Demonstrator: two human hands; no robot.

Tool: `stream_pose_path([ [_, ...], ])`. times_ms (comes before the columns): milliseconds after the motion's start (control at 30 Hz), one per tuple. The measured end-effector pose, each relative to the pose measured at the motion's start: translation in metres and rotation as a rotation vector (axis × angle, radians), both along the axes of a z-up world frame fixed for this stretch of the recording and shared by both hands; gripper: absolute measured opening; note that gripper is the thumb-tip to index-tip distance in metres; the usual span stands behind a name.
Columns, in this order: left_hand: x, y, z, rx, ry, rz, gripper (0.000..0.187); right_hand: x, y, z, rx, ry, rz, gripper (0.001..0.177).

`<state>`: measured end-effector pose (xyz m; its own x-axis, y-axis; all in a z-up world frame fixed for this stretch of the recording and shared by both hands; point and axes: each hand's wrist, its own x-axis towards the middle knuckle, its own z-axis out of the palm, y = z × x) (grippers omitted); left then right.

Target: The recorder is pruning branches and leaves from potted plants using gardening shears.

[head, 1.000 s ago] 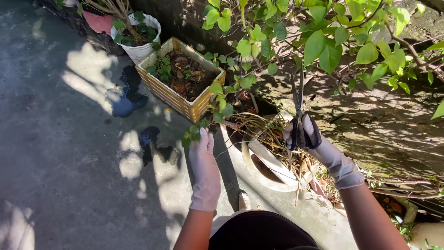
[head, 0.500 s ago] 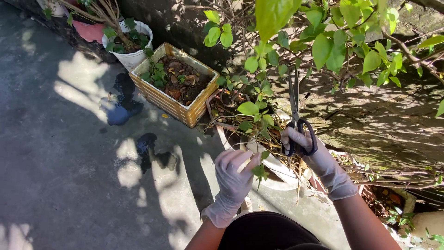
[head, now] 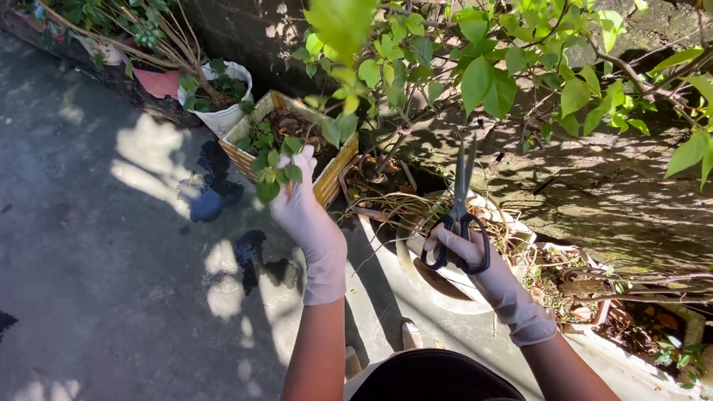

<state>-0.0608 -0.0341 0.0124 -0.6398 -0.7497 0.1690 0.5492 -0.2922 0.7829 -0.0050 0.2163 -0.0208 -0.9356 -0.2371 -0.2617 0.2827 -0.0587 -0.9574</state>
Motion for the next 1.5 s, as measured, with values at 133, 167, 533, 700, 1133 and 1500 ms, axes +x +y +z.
stream_pose_path([
  [133,-0.004,0.024,0.039,-0.11,0.062,-0.041,0.021,0.0,0.01,-0.017,0.029,-0.018,-0.027,0.031],
  [167,-0.004,0.032,0.044,-0.243,0.069,0.016,0.016,0.0,0.015,-0.027,0.0,0.029,0.019,0.03],
  [533,0.079,0.088,-0.013,-1.581,0.531,-0.138,0.031,0.018,0.082,-0.107,-0.016,0.025,-0.196,0.029],
  [700,0.056,0.077,-0.111,-1.074,0.085,-0.104,0.024,0.024,0.073,-0.053,0.089,0.08,-0.183,0.032],
  [1133,-0.101,-0.057,-0.13,0.32,-0.264,-0.317,0.036,0.021,0.065,-0.055,0.095,0.057,-0.163,0.033],
  [1500,-0.204,-0.073,-0.155,0.243,-0.341,-0.446,0.03,0.023,0.049,-0.043,0.335,-0.076,-0.158,0.03],
])
